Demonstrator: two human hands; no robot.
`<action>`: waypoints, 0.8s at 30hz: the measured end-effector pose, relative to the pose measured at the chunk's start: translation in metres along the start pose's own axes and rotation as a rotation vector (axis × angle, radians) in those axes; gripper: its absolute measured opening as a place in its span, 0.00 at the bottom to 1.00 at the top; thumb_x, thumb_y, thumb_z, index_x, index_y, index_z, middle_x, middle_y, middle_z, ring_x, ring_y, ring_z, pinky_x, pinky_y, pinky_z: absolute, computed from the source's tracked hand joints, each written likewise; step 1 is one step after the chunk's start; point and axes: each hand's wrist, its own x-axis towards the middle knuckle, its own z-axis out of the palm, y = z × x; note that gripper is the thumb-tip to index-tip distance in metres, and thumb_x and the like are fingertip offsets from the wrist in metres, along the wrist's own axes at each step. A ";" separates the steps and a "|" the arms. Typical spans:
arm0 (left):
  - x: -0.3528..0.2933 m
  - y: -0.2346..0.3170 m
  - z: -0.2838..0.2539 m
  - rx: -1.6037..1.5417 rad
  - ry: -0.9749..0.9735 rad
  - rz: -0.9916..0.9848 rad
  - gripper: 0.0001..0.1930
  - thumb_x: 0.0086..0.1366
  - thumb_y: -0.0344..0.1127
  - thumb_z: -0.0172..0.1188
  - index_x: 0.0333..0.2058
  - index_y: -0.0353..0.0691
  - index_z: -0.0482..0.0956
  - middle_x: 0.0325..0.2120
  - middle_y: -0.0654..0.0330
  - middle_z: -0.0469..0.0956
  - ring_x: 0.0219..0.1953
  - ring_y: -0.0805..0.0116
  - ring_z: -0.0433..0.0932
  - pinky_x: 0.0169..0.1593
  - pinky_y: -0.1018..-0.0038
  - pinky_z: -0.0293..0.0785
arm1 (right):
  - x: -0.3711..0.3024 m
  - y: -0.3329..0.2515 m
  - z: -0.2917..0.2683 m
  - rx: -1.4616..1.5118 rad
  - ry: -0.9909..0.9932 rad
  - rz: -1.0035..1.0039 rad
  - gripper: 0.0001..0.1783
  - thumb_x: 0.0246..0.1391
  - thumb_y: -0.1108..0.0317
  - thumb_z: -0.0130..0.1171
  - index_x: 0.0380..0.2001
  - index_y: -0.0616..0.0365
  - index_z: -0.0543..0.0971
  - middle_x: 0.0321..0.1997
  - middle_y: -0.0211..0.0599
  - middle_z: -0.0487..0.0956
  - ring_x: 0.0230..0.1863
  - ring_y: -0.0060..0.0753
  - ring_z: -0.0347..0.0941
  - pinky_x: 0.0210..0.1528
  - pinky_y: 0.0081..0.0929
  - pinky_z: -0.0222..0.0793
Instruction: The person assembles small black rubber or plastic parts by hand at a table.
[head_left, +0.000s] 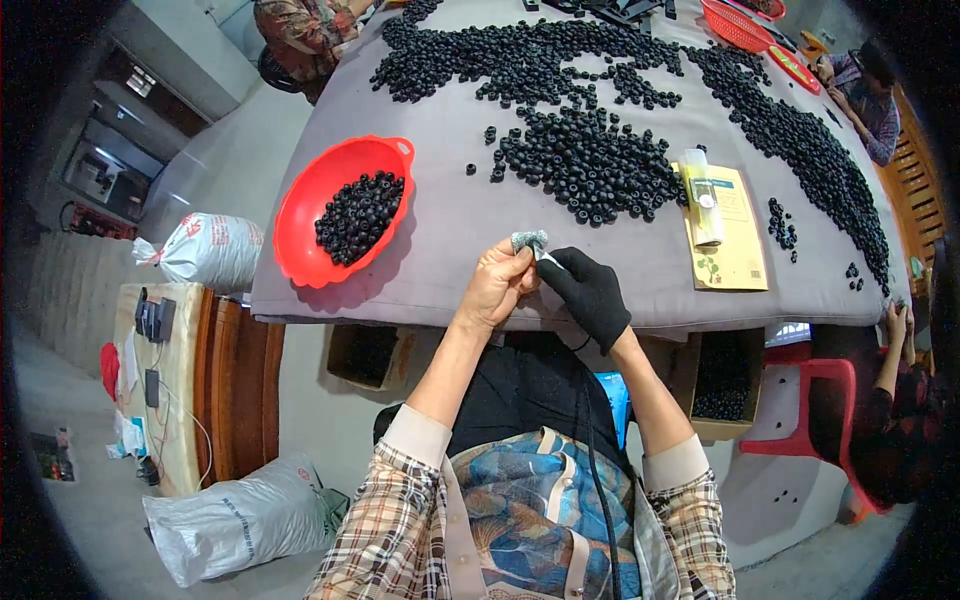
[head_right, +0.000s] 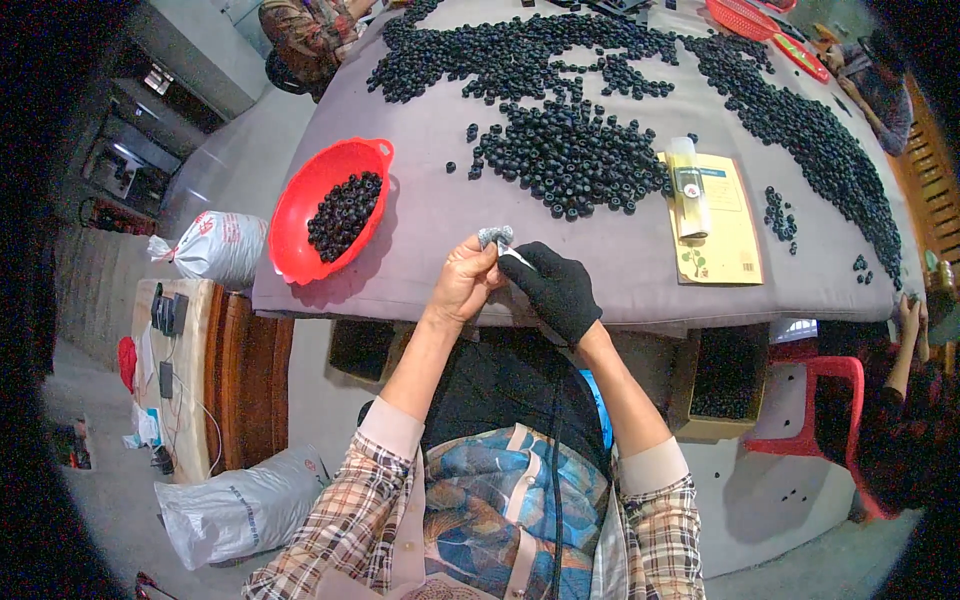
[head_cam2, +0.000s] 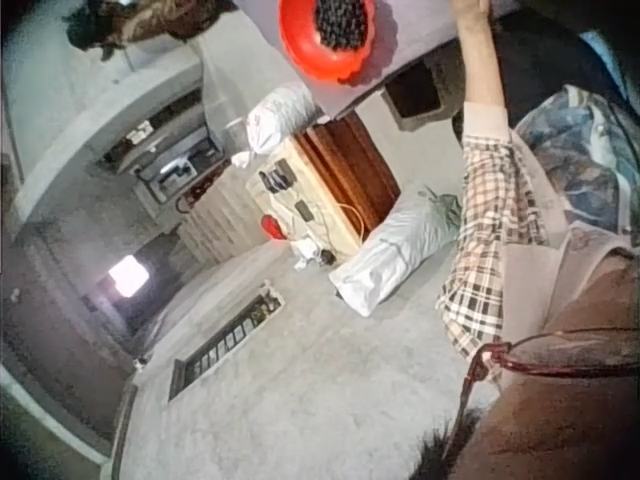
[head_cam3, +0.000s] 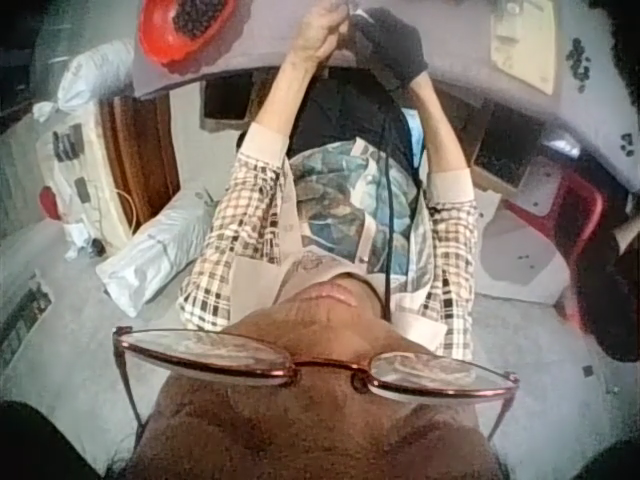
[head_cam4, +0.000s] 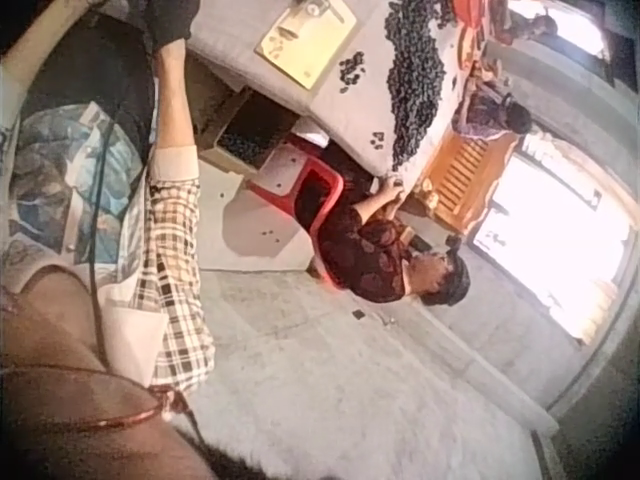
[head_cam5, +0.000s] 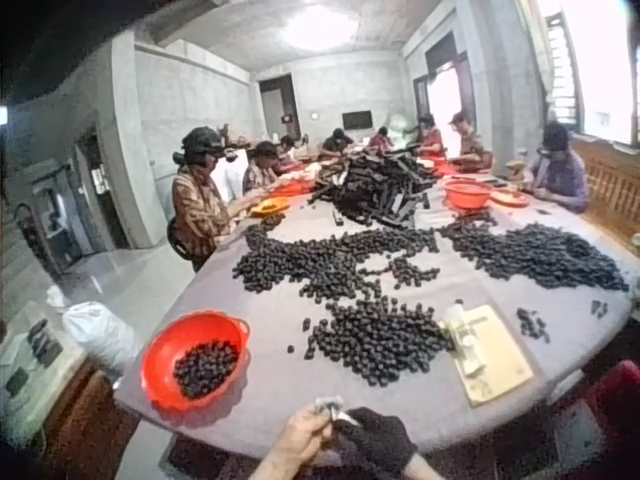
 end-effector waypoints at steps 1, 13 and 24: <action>0.000 0.000 0.000 -0.012 -0.026 -0.007 0.06 0.62 0.30 0.51 0.36 0.36 0.75 0.21 0.65 0.73 0.17 0.81 0.65 0.23 0.86 0.61 | 0.000 0.001 0.000 -0.041 -0.002 -0.009 0.15 0.49 0.72 0.52 0.43 0.49 0.75 0.40 0.33 0.76 0.35 0.37 0.75 0.34 0.26 0.72; 0.002 0.001 -0.002 -0.031 -0.074 -0.034 0.08 0.62 0.32 0.52 0.38 0.36 0.74 0.21 0.66 0.74 0.15 0.81 0.64 0.23 0.83 0.61 | 0.003 -0.002 -0.001 0.107 -0.067 0.183 0.15 0.49 0.70 0.50 0.43 0.47 0.75 0.38 0.34 0.76 0.34 0.36 0.75 0.33 0.26 0.71; -0.002 0.001 0.002 0.006 -0.045 -0.002 0.06 0.62 0.30 0.51 0.35 0.36 0.75 0.19 0.66 0.72 0.17 0.80 0.65 0.24 0.83 0.62 | 0.004 0.003 0.002 0.028 -0.060 0.111 0.19 0.43 0.74 0.53 0.43 0.50 0.74 0.38 0.36 0.75 0.32 0.39 0.75 0.30 0.28 0.72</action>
